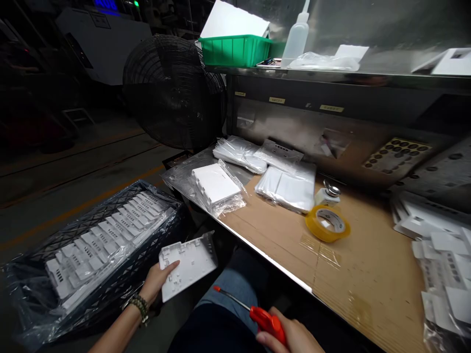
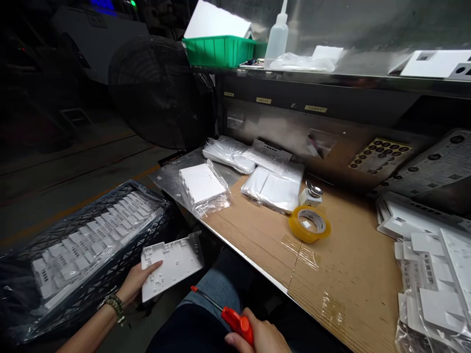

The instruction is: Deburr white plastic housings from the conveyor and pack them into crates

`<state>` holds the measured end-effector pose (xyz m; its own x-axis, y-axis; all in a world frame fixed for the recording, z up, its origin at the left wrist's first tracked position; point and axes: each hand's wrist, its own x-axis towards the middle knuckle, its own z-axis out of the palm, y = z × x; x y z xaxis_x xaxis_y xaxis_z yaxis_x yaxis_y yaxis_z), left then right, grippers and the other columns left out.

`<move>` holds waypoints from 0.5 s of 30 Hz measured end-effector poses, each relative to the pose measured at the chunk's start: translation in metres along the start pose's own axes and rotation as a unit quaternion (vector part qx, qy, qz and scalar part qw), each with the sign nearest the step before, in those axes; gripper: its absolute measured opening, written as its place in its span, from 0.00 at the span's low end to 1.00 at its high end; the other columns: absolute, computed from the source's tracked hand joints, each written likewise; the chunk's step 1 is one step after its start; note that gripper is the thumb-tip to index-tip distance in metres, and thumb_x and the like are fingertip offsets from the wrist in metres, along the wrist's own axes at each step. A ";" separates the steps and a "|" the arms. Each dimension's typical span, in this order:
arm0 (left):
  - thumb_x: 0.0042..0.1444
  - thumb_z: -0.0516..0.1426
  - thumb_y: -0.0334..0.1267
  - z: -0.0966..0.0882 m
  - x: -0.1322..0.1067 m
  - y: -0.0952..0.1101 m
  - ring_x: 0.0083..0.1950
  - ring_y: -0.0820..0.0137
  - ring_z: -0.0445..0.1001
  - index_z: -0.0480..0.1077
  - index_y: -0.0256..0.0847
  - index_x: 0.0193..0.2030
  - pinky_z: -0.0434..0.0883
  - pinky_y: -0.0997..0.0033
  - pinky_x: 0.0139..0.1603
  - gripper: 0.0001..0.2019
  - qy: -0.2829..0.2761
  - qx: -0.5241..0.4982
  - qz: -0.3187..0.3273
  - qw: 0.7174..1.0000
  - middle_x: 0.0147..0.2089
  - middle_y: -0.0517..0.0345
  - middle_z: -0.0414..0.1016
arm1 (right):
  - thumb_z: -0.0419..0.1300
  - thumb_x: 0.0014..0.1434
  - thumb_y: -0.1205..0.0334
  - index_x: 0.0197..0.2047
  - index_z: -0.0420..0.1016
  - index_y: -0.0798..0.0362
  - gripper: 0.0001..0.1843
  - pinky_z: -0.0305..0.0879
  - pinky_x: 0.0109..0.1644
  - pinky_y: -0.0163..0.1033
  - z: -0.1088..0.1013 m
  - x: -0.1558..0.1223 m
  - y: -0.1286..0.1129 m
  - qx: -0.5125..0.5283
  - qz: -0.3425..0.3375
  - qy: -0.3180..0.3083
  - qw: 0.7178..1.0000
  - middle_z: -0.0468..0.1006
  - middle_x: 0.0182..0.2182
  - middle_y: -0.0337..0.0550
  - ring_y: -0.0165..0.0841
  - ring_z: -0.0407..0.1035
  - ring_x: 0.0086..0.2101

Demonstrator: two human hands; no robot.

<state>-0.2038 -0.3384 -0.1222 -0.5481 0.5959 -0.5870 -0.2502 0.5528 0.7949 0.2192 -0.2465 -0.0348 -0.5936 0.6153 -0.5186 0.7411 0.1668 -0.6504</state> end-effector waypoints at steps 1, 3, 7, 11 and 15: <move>0.45 0.66 0.31 -0.003 0.001 0.005 0.66 0.39 0.72 0.79 0.42 0.40 0.71 0.44 0.66 0.13 -0.004 0.024 0.036 0.999 0.46 0.44 0.85 | 0.59 0.61 0.32 0.45 0.78 0.45 0.25 0.66 0.41 0.37 -0.002 0.000 0.002 0.017 -0.005 -0.009 1.000 0.83 0.34 0.43 0.41 0.77 0.36; 0.39 0.63 0.24 -0.007 0.001 0.016 0.71 0.44 0.67 0.82 0.47 0.36 0.58 0.50 0.76 0.18 -0.044 0.065 0.100 0.992 0.48 0.53 0.85 | 0.58 0.62 0.33 0.46 0.78 0.44 0.25 0.67 0.44 0.37 -0.007 -0.001 0.003 0.053 -0.014 -0.013 0.998 0.84 0.35 0.42 0.41 0.77 0.37; 0.33 0.59 0.20 -0.002 -0.001 0.025 0.70 0.52 0.68 0.83 0.50 0.31 0.46 0.61 0.80 0.22 -0.112 0.090 0.171 0.975 0.44 0.57 0.86 | 0.59 0.62 0.32 0.46 0.78 0.45 0.25 0.67 0.44 0.36 -0.016 -0.006 0.001 0.089 -0.035 -0.022 0.995 0.84 0.36 0.41 0.40 0.76 0.37; 0.40 0.64 0.25 0.013 0.004 0.005 0.74 0.50 0.63 0.82 0.48 0.38 0.53 0.55 0.78 0.18 -0.016 0.034 0.147 0.988 0.54 0.56 0.83 | 0.58 0.62 0.32 0.46 0.77 0.44 0.25 0.66 0.44 0.35 -0.015 -0.007 -0.002 0.067 -0.022 -0.026 0.997 0.84 0.37 0.40 0.39 0.76 0.37; 0.50 0.66 0.34 0.019 0.010 -0.021 0.62 0.42 0.77 0.75 0.40 0.50 0.75 0.46 0.62 0.19 0.091 -0.081 0.017 0.992 0.46 0.44 0.85 | 0.60 0.60 0.31 0.45 0.77 0.45 0.26 0.65 0.43 0.35 -0.011 -0.006 -0.005 0.038 -0.009 -0.035 0.999 0.82 0.36 0.41 0.40 0.75 0.38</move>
<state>-0.1888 -0.3335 -0.1474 -0.6904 0.4885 -0.5336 -0.3464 0.4244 0.8366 0.2221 -0.2424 -0.0222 -0.6287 0.5576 -0.5420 0.7061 0.1174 -0.6983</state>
